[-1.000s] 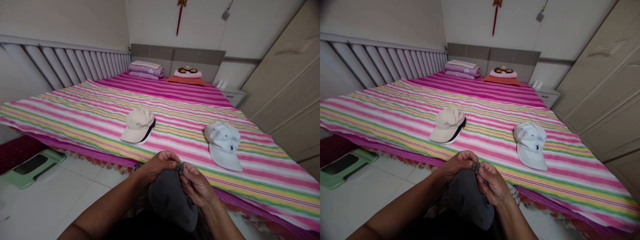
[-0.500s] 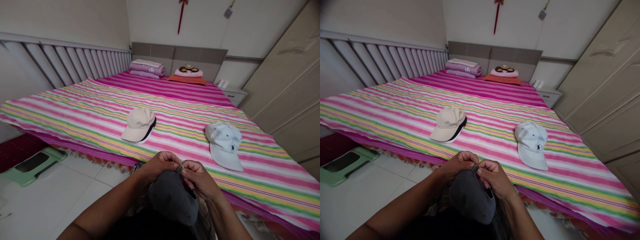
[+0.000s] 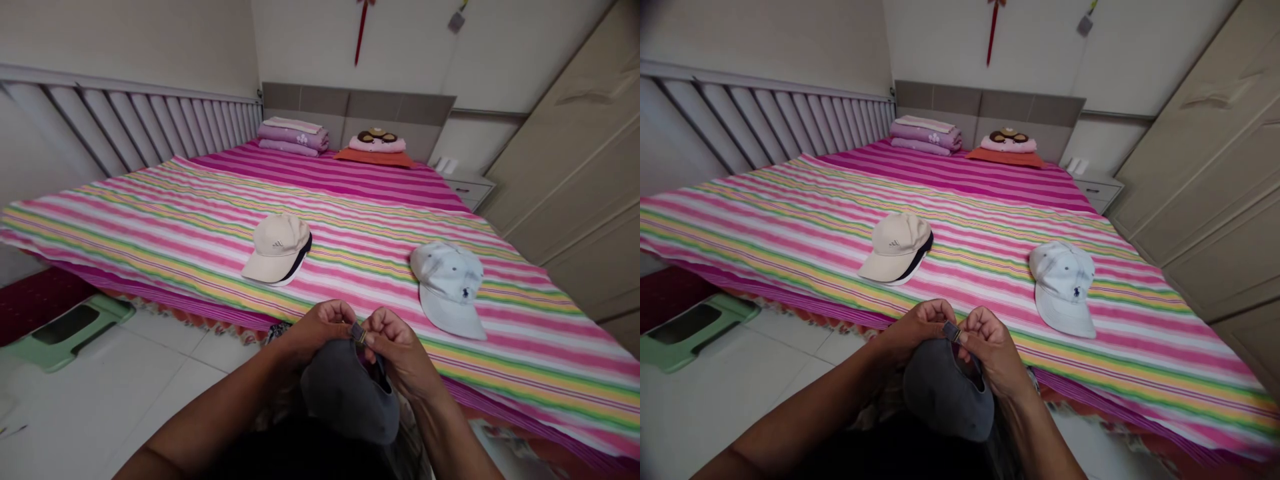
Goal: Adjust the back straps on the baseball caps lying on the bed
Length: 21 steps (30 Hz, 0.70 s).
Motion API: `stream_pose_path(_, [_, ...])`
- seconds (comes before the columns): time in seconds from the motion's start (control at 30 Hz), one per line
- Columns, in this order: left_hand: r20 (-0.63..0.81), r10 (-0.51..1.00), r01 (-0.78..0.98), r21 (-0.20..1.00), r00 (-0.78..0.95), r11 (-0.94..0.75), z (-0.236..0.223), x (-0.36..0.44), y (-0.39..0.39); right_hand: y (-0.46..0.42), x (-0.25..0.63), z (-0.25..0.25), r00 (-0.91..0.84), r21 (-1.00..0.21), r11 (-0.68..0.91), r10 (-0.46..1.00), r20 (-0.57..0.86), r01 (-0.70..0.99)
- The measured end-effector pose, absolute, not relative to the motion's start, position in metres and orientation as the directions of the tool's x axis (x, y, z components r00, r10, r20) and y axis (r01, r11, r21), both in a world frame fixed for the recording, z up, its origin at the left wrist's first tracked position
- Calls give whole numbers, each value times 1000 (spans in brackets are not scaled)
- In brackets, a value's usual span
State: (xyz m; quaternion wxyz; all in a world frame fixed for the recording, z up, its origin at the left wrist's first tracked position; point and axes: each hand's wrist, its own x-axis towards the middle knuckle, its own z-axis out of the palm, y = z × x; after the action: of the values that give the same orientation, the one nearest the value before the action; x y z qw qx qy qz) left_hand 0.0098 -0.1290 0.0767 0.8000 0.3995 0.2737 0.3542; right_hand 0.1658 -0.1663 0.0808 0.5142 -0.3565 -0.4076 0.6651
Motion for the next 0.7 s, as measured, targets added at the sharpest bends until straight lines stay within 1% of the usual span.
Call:
stream_pose_path(0.13, [-126,769,-349,837,626,421,77,6,-129,-167,168,80,-204,-928,-133,977,-64,-348])
stream_pose_path(0.2, [-118,757,-343,839,642,421,77,5,-128,-168,168,81,-181,-948,-113,982,-60,-298])
stream_pose_path(0.27, [-113,761,-310,867,639,389,77,5,-128,-170,168,83,-155,-971,-92,986,-58,-223])
stream_pose_path(0.33, [-135,782,-234,911,608,340,78,5,-127,-173,167,86,-142,-988,-56,989,-36,-141])
stream_pose_path(0.43, [-177,798,-147,938,576,314,79,6,-128,-177,166,90,-135,-996,80,988,75,35])
stream_pose_path(0.5, [-173,795,-155,936,582,317,80,5,-129,-179,165,91,-128,-945,214,974,187,248])
stream_pose_path(0.57, [-165,790,-167,932,591,320,80,5,-130,-181,164,90,-139,-814,341,939,314,469])
stream_pose_path(0.6, [-161,788,-171,932,595,319,80,5,-130,-181,163,90,-150,-739,395,914,377,546])
stream_pose_path(0.67, [-154,787,-175,932,598,316,81,4,-130,-182,161,89,-168,-621,473,858,485,625])
stream_pose_path(0.7, [-150,787,-178,933,598,313,82,4,-130,-183,160,88,-171,-586,497,836,522,640])
